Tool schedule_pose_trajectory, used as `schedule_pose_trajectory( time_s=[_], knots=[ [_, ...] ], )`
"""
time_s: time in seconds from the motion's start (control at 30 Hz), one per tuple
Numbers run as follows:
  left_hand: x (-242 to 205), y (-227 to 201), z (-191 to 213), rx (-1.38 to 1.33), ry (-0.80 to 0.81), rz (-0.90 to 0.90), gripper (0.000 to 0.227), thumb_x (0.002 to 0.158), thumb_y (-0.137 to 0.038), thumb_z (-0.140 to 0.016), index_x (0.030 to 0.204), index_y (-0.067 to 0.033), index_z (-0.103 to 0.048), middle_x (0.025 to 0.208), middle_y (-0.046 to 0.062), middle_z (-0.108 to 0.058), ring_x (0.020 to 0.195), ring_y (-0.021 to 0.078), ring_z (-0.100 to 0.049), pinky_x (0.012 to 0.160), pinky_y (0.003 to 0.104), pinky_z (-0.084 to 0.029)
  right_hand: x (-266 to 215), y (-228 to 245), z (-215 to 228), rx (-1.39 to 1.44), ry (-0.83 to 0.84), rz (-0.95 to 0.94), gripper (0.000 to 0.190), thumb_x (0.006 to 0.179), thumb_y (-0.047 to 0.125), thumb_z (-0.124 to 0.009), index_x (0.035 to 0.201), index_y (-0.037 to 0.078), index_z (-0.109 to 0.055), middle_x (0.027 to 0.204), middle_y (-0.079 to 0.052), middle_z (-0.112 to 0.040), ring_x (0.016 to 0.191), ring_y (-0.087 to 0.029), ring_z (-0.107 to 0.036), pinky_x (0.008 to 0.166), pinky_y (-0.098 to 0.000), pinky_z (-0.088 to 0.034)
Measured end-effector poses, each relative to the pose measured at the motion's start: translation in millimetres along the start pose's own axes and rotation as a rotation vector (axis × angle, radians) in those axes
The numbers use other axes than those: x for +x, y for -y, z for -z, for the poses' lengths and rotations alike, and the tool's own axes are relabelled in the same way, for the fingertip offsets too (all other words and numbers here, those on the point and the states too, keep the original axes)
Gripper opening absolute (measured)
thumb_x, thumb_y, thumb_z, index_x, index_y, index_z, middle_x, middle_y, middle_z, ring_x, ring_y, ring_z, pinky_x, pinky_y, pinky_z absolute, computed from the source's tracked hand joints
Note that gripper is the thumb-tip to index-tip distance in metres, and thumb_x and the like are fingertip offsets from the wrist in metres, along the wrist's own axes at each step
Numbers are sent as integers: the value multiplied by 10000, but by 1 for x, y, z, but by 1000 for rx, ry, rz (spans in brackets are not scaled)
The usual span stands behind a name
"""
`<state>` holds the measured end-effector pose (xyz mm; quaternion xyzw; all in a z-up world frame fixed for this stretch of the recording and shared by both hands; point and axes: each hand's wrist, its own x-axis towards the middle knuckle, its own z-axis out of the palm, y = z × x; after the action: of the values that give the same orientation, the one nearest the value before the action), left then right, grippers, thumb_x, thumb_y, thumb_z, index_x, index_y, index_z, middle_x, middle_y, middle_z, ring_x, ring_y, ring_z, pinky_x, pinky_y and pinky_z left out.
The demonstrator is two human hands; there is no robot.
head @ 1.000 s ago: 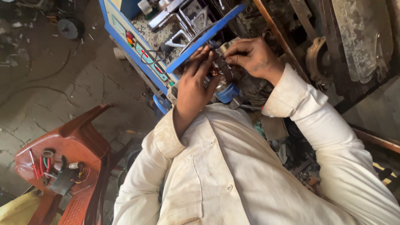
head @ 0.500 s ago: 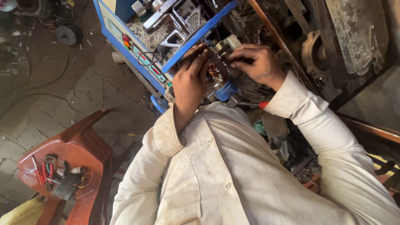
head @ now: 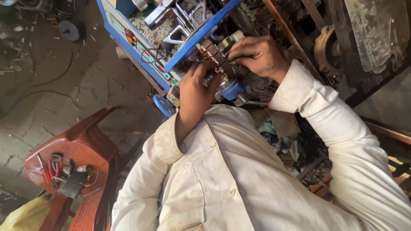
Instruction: The person inserts small white cylindrical components into slots on a copper-wound rotor using their hands. They repeatedly pick up the components, align them, and press them into place on the machine part.
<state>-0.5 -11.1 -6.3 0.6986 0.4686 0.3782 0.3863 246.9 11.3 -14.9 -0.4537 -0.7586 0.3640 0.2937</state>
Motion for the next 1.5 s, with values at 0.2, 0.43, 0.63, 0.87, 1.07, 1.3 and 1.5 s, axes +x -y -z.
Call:
schedule_pose_trajectory(
  time_s=[0.2, 0.43, 0.63, 0.87, 1.07, 1.3, 1.5],
  knots=[
    [-2, 4, -5, -13, -19, 12, 253, 900, -124, -792, 1117, -79, -670, 1026, 112, -728, 941, 317, -732, 801, 402, -582, 6, -3, 7, -26, 104, 91, 204, 886, 19, -811, 1075, 73, -757, 1066, -73, -738, 963, -199, -731, 813, -311, -594],
    [-6, 3, -7, -21, 6, -27, 280, 920, -135, -772, 1155, -60, -640, 1059, 119, -700, 909, 288, -743, 763, 389, -588, 5, -2, 7, -44, 102, 34, 176, 906, 115, -816, 1056, 52, -752, 1041, -76, -742, 956, -212, -732, 823, -340, -582],
    [-7, 8, -8, 59, 17, -42, 216, 946, -128, -779, 1131, -88, -673, 1037, 111, -704, 855, 311, -718, 736, 403, -580, 0, 2, 10, -3, 166, -93, 166, 915, 114, -792, 1060, 40, -762, 1057, -78, -741, 951, -204, -734, 842, -331, -582],
    [2, 5, -2, 153, 134, -161, 234, 862, -127, -765, 1073, -86, -672, 1058, 169, -647, 895, 364, -679, 745, 451, -562, -8, 45, 17, -202, 131, -50, 263, 933, 75, -749, 1189, 17, -739, 1250, -114, -696, 1124, -267, -699, 960, -351, -566],
    [-5, -6, 27, 189, 104, -147, 200, 843, -112, -764, 1004, -78, -652, 1052, 160, -659, 894, 353, -672, 740, 449, -552, -22, 121, 9, -486, -114, -198, 293, 984, 55, -744, 1271, 13, -700, 1298, -134, -689, 1152, -300, -696, 987, -372, -570],
    [-30, -10, 92, -367, 396, 205, 153, 895, -81, -703, 1031, -25, -662, 797, 93, -726, 681, 136, -709, 629, 275, -556, -11, 171, -75, -173, -268, -168, 352, 868, 18, -803, 1212, 27, -727, 1194, -130, -723, 1071, -271, -730, 905, -357, -596],
    [-40, 7, 137, -461, 256, 188, 157, 963, -58, -732, 1055, 33, -644, 856, 83, -733, 775, 88, -736, 684, 236, -580, 29, 194, -123, -65, -386, -198, 250, 942, -31, -734, 1188, 13, -725, 1030, -120, -740, 899, -238, -745, 771, -333, -583]
  ],
)
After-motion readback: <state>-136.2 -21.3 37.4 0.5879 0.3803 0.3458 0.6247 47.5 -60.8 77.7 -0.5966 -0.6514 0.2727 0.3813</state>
